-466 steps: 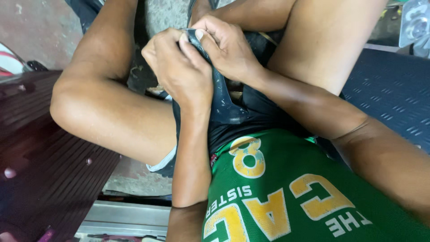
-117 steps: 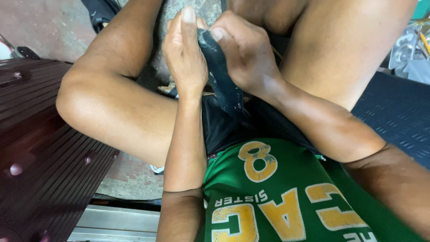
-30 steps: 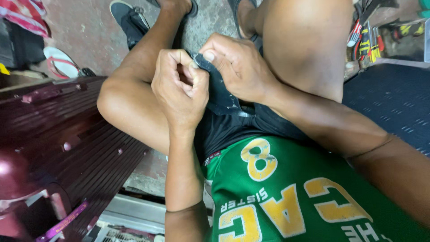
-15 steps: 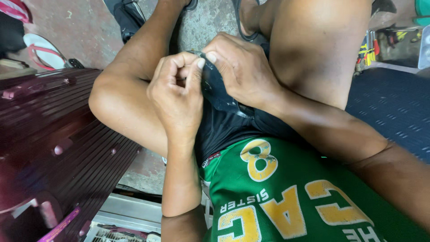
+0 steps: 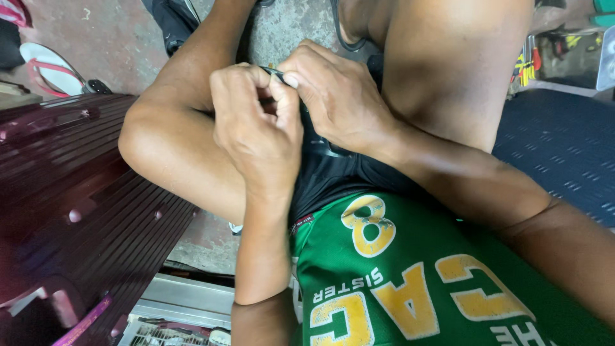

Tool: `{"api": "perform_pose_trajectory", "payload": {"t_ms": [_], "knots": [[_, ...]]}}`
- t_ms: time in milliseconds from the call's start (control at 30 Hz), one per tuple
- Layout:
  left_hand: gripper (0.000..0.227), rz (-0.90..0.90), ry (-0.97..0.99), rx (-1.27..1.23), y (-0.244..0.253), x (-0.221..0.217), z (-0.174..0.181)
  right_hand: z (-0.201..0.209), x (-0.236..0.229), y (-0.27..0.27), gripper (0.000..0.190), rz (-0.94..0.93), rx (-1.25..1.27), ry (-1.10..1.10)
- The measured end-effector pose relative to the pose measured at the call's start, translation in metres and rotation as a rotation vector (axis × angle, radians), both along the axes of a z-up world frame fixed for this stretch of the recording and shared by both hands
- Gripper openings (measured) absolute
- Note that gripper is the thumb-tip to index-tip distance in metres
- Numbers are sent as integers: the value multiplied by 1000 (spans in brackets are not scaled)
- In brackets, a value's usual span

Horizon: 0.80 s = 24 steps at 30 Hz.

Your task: The person sits on the floor and repairs a black slip-on shoe by hand. They peel away loose material from the sole, then use a small red tool to scrape and smooth the surface.

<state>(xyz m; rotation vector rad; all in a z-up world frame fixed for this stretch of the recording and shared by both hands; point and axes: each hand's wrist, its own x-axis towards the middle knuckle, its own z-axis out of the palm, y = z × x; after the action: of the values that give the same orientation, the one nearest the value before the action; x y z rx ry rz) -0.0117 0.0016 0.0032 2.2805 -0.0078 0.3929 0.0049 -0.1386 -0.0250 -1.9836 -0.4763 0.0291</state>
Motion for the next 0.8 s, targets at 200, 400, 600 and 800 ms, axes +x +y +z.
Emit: {"api": "perform_pose_trajectory", "payload": {"t_ms": [200,400,600,800], "knots": [[26,41,-1,-10,-7,-4,-12,0,1,-2,10,3,-51,-14],[26,-95,200,-642,10,-1,-34,-3,2,-7,16,-30,58,219],[25,-237,359,-1024,31,0,-50,-13,5,-4,19,-25,188,428],[22,-205,298,-974,30,-6,-56,-15,-3,8,16,-45,46,103]]}}
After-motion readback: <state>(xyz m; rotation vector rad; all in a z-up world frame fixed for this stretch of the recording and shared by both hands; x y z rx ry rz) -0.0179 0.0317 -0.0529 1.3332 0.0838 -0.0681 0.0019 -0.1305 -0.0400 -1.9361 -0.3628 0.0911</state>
